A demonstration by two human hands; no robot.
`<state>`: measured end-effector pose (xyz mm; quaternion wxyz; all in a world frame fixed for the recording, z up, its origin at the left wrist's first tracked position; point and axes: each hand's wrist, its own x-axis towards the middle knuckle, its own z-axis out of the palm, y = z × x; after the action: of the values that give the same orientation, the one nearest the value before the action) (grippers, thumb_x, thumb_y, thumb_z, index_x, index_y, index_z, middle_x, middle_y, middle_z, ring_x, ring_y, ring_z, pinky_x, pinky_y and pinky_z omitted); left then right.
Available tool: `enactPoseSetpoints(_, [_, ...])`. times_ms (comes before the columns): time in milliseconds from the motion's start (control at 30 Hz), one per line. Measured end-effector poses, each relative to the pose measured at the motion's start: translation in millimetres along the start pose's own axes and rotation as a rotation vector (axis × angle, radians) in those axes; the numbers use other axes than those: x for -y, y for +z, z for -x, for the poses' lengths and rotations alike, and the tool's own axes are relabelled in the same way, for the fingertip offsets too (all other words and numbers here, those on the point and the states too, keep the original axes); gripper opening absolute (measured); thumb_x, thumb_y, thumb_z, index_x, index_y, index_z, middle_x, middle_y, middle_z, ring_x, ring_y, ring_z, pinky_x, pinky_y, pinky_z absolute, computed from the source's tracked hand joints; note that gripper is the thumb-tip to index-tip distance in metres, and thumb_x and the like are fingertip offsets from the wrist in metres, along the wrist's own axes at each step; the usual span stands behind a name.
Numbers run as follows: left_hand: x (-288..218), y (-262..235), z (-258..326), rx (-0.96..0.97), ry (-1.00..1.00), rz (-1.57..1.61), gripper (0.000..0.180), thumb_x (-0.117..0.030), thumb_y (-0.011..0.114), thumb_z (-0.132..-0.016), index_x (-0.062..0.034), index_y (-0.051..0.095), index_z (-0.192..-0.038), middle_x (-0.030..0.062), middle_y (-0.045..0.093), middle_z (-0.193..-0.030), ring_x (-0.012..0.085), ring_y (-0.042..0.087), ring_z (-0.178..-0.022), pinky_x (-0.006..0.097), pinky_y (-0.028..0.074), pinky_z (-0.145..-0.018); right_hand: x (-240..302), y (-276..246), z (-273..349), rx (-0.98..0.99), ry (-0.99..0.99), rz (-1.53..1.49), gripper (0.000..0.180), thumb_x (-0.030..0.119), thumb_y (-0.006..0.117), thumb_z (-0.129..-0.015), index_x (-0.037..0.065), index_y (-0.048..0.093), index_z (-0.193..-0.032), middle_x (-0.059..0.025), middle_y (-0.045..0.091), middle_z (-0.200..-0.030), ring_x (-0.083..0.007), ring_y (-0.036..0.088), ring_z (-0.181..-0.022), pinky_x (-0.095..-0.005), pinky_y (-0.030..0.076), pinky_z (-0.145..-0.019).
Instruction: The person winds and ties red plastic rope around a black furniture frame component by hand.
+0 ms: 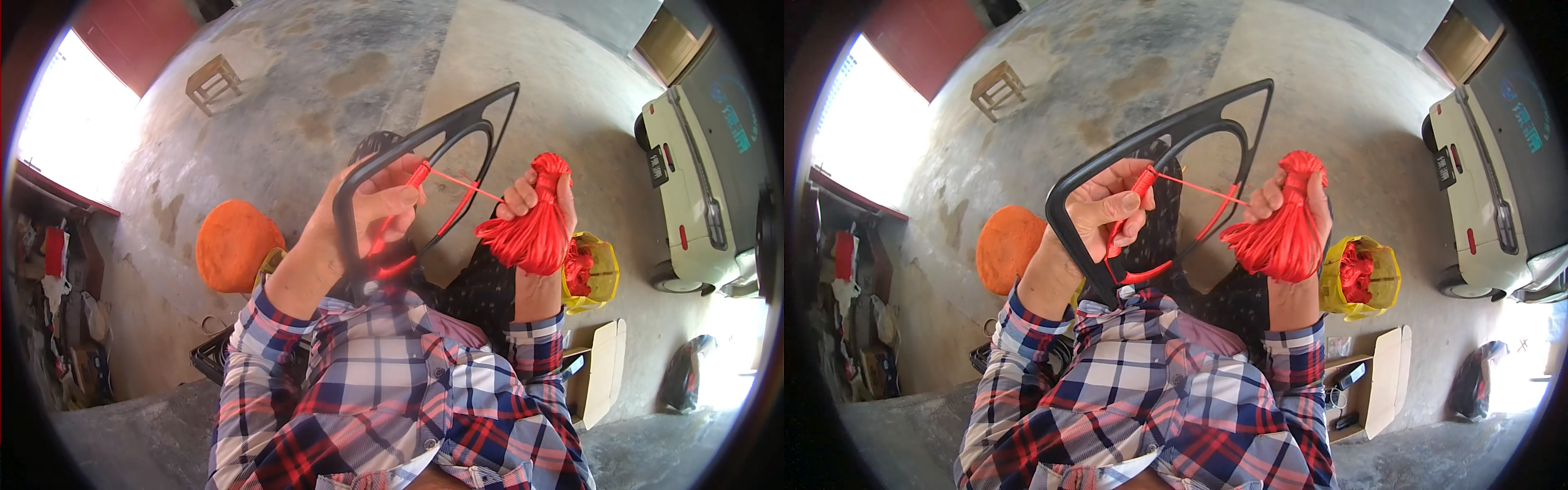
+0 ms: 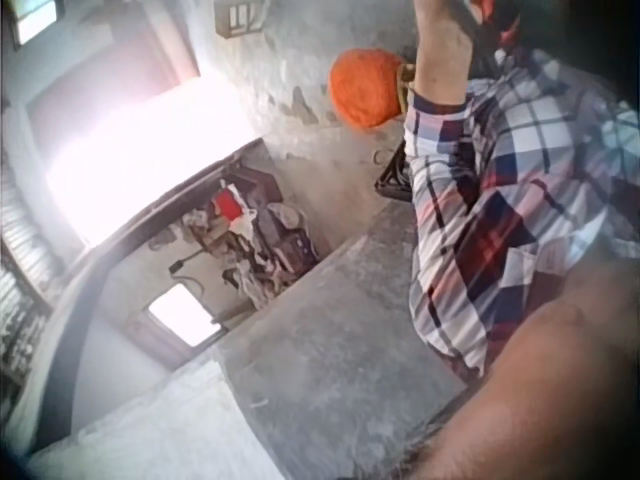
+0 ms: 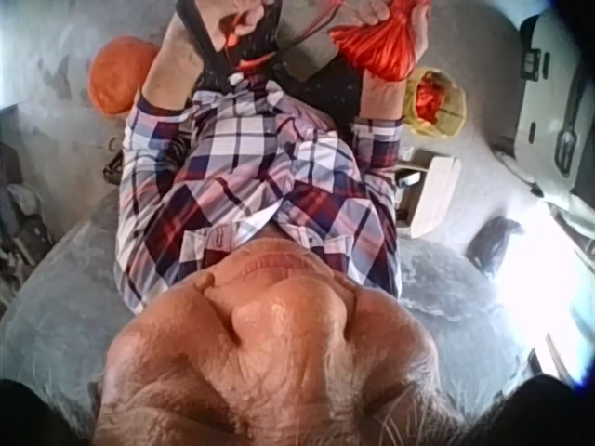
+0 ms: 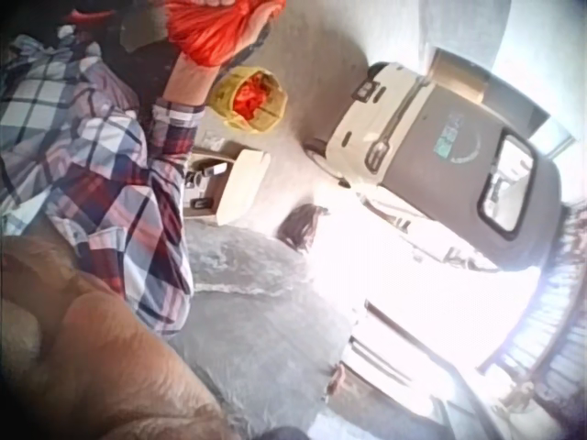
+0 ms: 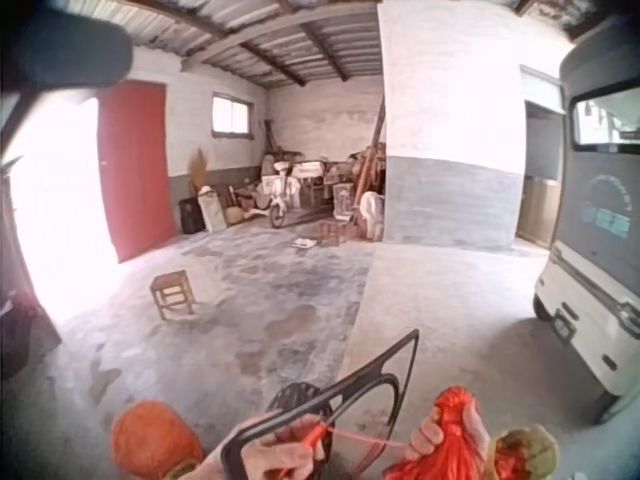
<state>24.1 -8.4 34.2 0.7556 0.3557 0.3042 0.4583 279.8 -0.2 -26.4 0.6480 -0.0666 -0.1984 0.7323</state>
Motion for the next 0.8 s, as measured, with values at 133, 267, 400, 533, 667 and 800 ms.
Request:
enactPoseSetpoints(133, [6, -8, 2, -0.009, 0.031, -0.063, 0.044, -0.015, 0.073, -0.082, 0.001, 0.057, -0.12, 0.0104, 0.061, -0.087, 0.013, 0.052, -0.057, 0.024, 0.037, -0.042, 20, -24, -11, 0.019, -0.11, -0.088, 0.041, 0.044, 0.046, -0.098, 0.004, 0.054, -0.105, -0.0083, 0.06, -0.08, -0.0219, 0.058, -0.075, -0.0384, 0.05, -0.064])
enactPoseSetpoints(267, [7, -8, -3, 0.048, 0.049, -0.085, 0.041, -0.017, 0.073, -0.083, 0.0018, 0.058, -0.116, 0.0114, 0.061, -0.086, 0.013, 0.051, -0.054, 0.023, 0.036, -0.038, 10, -6, -8, -0.16, -0.175, 0.066, 0.034, 0.039, 0.054, -0.095, 0.009, 0.053, -0.11, -0.0135, 0.062, -0.094, -0.0277, 0.061, -0.087, -0.0442, 0.054, -0.074])
enactPoseSetpoints(400, [12, -14, -6, 0.086, 0.044, -0.028, 0.041, -0.022, 0.069, -0.086, 0.0025, 0.057, -0.116, 0.0131, 0.061, -0.087, 0.0137, 0.052, -0.054, 0.023, 0.036, -0.038, -16, 58, 17, -0.087, 0.055, 0.37, 0.045, 0.025, 0.062, -0.09, 0.002, 0.048, -0.126, -0.013, 0.062, -0.102, -0.0253, 0.061, -0.098, -0.0413, 0.052, -0.081])
enactPoseSetpoints(533, [10, 2, -3, 0.078, -0.042, 0.097, 0.045, -0.031, 0.059, -0.091, 0.0043, 0.056, -0.118, 0.0162, 0.063, -0.095, 0.0173, 0.056, -0.059, 0.027, 0.038, -0.039, -11, 74, 30, 0.224, 0.203, 0.625, 0.055, 0.012, 0.069, -0.082, -0.002, 0.047, -0.13, -0.0083, 0.063, -0.098, -0.0169, 0.061, -0.094, -0.0315, 0.049, -0.08])
enactPoseSetpoints(667, [18, 15, 2, 0.276, -0.113, 0.488, 0.062, -0.046, 0.045, -0.094, 0.0074, 0.052, -0.124, 0.0203, 0.062, -0.113, 0.025, 0.062, -0.096, 0.032, 0.051, -0.072, -19, 89, 17, 0.184, 0.16, 0.952, 0.041, 0.005, 0.078, -0.074, -0.001, 0.055, -0.107, -0.0031, 0.065, -0.085, -0.0076, 0.06, -0.077, -0.0218, 0.047, -0.071])
enactPoseSetpoints(800, [20, 31, 2, 0.05, 0.018, 0.097, 0.039, -0.027, 0.064, -0.09, 0.0029, 0.06, -0.115, 0.0077, 0.064, -0.105, 0.0166, 0.06, -0.097, 0.032, 0.048, -0.085, -28, 92, 15, -0.026, -0.127, 1.233, 0.034, 0.007, 0.077, -0.077, 0.0, 0.055, -0.101, -0.0057, 0.066, -0.09, -0.0074, 0.06, -0.082, -0.0238, 0.049, -0.074])
